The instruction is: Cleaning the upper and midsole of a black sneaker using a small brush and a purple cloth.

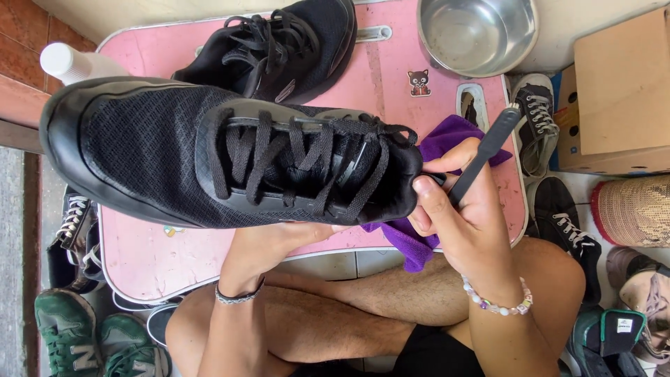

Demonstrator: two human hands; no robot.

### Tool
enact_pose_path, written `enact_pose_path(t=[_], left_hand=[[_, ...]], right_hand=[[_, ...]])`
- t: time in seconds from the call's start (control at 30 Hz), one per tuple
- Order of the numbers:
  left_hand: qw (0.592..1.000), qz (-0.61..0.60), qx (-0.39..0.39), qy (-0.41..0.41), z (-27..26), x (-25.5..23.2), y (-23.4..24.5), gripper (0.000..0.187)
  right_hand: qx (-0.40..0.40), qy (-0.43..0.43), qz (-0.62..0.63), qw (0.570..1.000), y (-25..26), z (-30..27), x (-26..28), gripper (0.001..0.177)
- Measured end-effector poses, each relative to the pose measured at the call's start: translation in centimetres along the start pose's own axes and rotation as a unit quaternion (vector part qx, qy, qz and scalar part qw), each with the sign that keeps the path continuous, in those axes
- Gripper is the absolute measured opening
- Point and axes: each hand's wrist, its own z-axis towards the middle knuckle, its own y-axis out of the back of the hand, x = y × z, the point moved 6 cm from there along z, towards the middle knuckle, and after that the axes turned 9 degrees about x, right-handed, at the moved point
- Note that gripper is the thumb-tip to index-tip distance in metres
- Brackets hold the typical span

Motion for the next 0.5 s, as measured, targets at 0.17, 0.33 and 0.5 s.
enact_pose_path(t=[0.17,0.33,0.5], left_hand=[[0.999,-0.01,0.001,-0.044,0.8,-2.1,-0.6,0.033],[0.982,-0.125,-0.089,-0.111,1.2,-1.1,-0.4,0.041],[0.986,-0.091,-0.077,-0.116,0.8,-3.2,-0.4,0.034]], right_hand=[[-0.048,-0.014,-0.053,0.997,-0.2,0.1,-0.4,0.019],[-0.024,-0.06,-0.245,0.967,-1.0,0.9,0.0,0.013],[-0.03,-0.08,-0.267,0.96,-0.3,1.3,-0.2,0.011]])
